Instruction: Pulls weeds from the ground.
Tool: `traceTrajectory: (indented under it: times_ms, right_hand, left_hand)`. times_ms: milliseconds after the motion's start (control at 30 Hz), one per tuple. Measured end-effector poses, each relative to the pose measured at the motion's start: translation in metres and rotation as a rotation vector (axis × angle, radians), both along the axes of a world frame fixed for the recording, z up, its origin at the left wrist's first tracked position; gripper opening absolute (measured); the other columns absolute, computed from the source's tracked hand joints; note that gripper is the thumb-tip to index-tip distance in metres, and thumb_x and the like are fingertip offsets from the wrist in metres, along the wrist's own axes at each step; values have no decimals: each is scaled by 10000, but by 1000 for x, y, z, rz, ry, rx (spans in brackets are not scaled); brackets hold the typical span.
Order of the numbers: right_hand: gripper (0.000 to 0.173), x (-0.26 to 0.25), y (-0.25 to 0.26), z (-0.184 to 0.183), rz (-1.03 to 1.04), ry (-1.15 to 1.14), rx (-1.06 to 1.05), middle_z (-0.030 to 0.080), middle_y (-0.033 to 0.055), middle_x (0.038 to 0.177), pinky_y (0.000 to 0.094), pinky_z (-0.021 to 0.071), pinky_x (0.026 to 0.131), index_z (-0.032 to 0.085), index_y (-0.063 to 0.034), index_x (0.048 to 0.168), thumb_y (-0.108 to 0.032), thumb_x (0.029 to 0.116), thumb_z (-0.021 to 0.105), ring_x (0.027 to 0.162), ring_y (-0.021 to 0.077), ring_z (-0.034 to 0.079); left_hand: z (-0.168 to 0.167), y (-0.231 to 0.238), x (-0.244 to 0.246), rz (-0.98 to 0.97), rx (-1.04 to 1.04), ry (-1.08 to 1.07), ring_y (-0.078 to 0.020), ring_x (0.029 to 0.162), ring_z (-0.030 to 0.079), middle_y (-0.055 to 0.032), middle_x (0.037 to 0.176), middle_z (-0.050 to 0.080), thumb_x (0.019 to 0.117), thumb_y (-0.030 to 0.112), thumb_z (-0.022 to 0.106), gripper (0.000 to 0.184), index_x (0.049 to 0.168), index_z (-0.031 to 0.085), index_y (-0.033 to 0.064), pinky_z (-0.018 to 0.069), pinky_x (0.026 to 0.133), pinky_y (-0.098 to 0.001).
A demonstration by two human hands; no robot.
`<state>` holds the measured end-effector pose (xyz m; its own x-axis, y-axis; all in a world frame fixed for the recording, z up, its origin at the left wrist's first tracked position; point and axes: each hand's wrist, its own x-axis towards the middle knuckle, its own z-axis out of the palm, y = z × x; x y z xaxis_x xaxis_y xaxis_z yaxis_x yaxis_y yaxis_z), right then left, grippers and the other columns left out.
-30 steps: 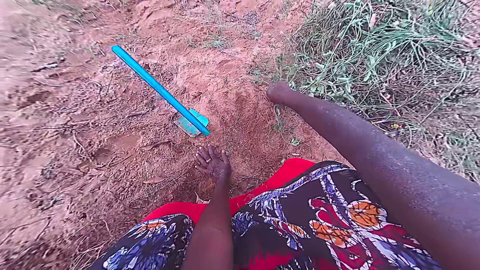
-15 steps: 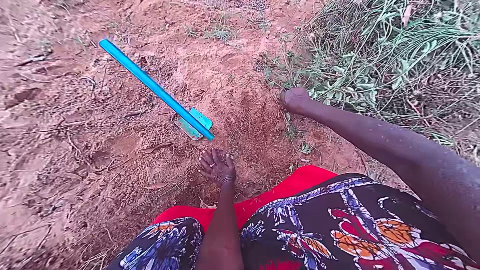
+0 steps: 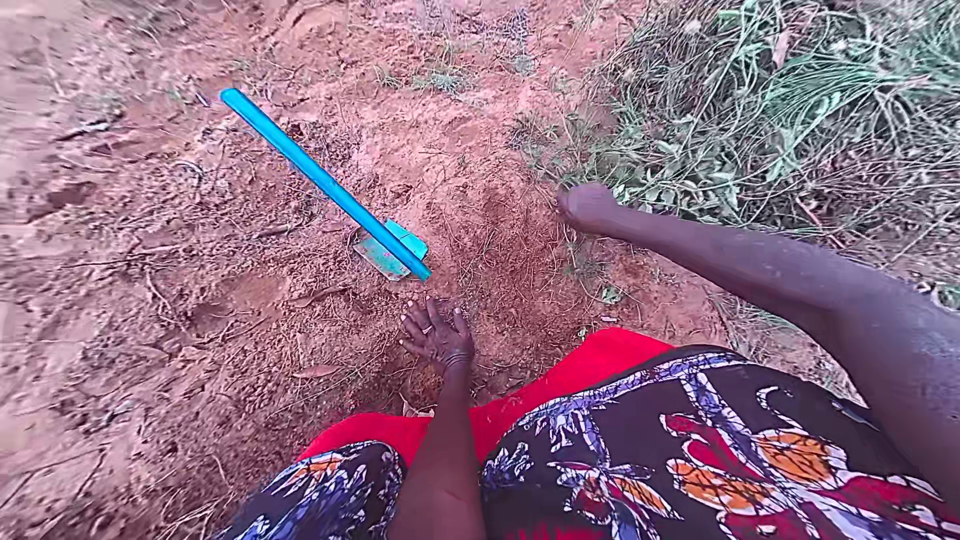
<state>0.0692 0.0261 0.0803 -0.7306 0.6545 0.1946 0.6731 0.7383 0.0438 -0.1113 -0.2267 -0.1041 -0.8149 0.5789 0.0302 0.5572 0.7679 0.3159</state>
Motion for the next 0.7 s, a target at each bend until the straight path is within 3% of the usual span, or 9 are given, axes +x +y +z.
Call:
traceTrajectory:
  times_ms: [67,100,167,233,367,467,533,633,700]
  right_hand:
    - [328,-6,17,-25,-16,-397,-418,674,298,931,661,495,811,655,66,1037,-176,1080,438,953,511,671]
    - [295,-11,20,-27,-1,-564,-528,683,277,952,638,507,793,651,47,1062,-179,1071,461,966,489,678]
    - [260,6,-11,-26,24,-666,-631,694,242,925,603,510,768,666,23,1084,-172,1063,496,928,451,689]
    - [287,46,-25,-24,-95,-674,-656,688,265,968,617,509,815,628,31,1187,-173,1080,456,973,474,680]
    - [249,98,23,-19,-160,-548,-397,691,296,950,637,502,822,647,46,1148,-134,1069,495,994,515,670]
    - [247,115,68,35,-243,-470,-217,661,358,973,683,450,873,598,84,1187,-103,1074,482,1052,584,623]
    - [245,144,103,81,-472,-459,-123,638,407,1031,714,435,885,567,130,1186,-54,1070,455,1088,619,599]
    - [283,248,158,121,-739,-381,-43,581,462,1148,796,411,902,541,149,1203,-85,1054,484,1164,676,531]
    - [442,354,185,111,-626,-306,81,576,469,1158,838,360,918,538,116,1254,-263,1035,481,1171,695,505]
  left_hand:
    - [0,-7,0,-13,-6,-1,-519,1523,209,-245,1639,312,993,498,397,687,1555,443,105,106,1144,-767]
    - [-2,-4,-3,-8,5,-4,-519,1524,203,-242,1639,313,991,498,398,686,1554,447,108,93,1145,-769]
    - [-7,-6,-4,8,24,-10,-531,1521,200,-248,1634,321,986,497,403,686,1547,460,107,68,1146,-774]
    - [-6,-5,2,5,23,-14,-531,1520,203,-251,1636,315,986,504,401,694,1550,453,102,73,1147,-771]
    - [-6,-3,-1,20,0,-31,-503,1541,166,-241,1659,267,1000,498,423,692,1571,416,106,61,1158,-764]
    - [-8,-2,-2,27,-18,-66,-472,1560,114,-210,1684,220,1006,496,448,691,1588,385,129,21,1175,-744]
    - [-9,-3,0,17,-1,-60,-481,1557,118,-216,1680,227,1005,501,439,698,1590,381,123,16,1174,-746]
    - [-11,-4,-2,21,15,-40,-478,1557,125,-213,1677,238,1010,503,433,690,1585,389,124,24,1176,-744]
    - [-12,-4,-2,24,21,-29,-472,1557,134,-210,1674,252,1008,503,430,690,1583,394,123,28,1181,-736]
